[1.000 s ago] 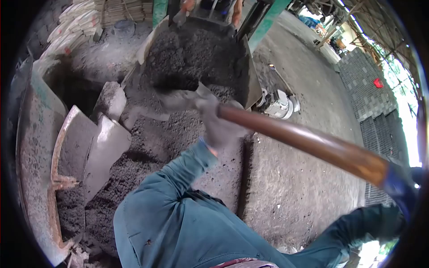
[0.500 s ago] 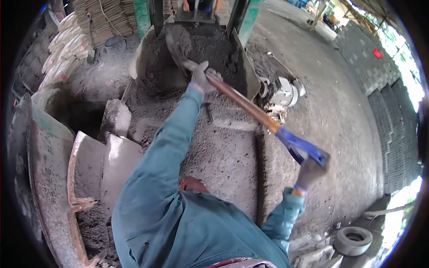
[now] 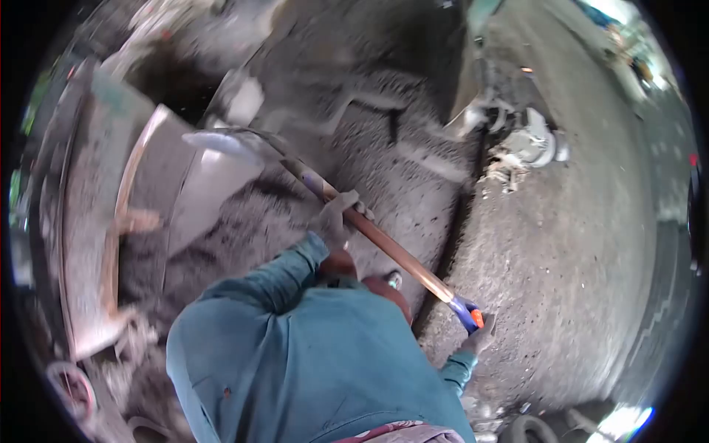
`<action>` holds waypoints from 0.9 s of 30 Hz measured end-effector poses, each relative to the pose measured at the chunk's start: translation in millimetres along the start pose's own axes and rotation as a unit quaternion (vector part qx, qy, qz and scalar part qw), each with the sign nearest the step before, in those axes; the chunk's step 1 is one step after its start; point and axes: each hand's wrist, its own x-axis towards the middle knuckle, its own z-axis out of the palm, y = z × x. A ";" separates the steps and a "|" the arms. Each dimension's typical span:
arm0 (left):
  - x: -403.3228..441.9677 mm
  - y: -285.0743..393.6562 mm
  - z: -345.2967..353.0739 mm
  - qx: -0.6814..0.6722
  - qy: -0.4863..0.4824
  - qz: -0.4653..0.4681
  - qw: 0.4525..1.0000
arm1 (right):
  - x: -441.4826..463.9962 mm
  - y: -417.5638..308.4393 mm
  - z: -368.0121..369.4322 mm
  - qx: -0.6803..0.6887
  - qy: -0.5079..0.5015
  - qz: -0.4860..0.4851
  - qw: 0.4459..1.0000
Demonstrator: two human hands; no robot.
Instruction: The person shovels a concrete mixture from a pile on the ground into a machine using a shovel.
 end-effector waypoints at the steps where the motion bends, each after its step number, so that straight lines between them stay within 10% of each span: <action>1: -12.0 -16.3 -31.2 -0.016 0.076 0.031 0.997 | 26.7 27.1 -8.2 -0.023 0.014 -0.017 0.999; 8: -142.0 -63.4 -191.4 0.003 0.511 0.240 0.826 | 41.9 19.6 35.3 -0.269 -0.388 0.146 0.869; 11: -216.7 -48.5 -140.9 0.009 0.627 0.281 0.726 | 57.7 57.3 35.8 -0.349 -0.636 -0.014 0.688; 13: -250.4 -47.8 -166.9 0.119 0.692 0.307 0.642 | 34.8 52.1 55.5 -0.408 -0.618 -0.033 0.671; 16: -251.4 -69.4 -159.6 0.021 0.610 0.379 0.695 | 7.9 59.1 70.8 -0.399 -0.600 -0.022 0.693; 18: -233.4 -95.0 -160.3 -0.082 0.434 0.342 0.829 | 4.1 90.2 63.9 -0.326 -0.569 0.052 0.753; 21: -143.6 -170.6 -251.4 -0.246 0.413 0.223 0.848 | 21.0 112.9 27.1 -0.361 -0.427 0.134 0.818; 22: -111.6 -201.2 -271.5 -0.256 0.397 0.184 0.862 | 53.3 115.8 11.2 -0.540 -0.471 -0.215 0.663; 23: -97.8 -202.0 -226.2 -0.293 0.397 0.159 0.855 | 104.5 115.1 -4.5 -0.621 -0.429 -0.527 0.390; 24: -52.9 -260.7 -257.5 -0.411 0.277 0.158 0.854 | 165.7 106.4 -14.1 -0.755 -0.405 -0.363 0.367; 27: 17.1 -272.2 -165.7 -0.367 0.305 0.005 0.879 | 307.8 1.1 -24.3 -0.741 -0.268 -0.575 0.219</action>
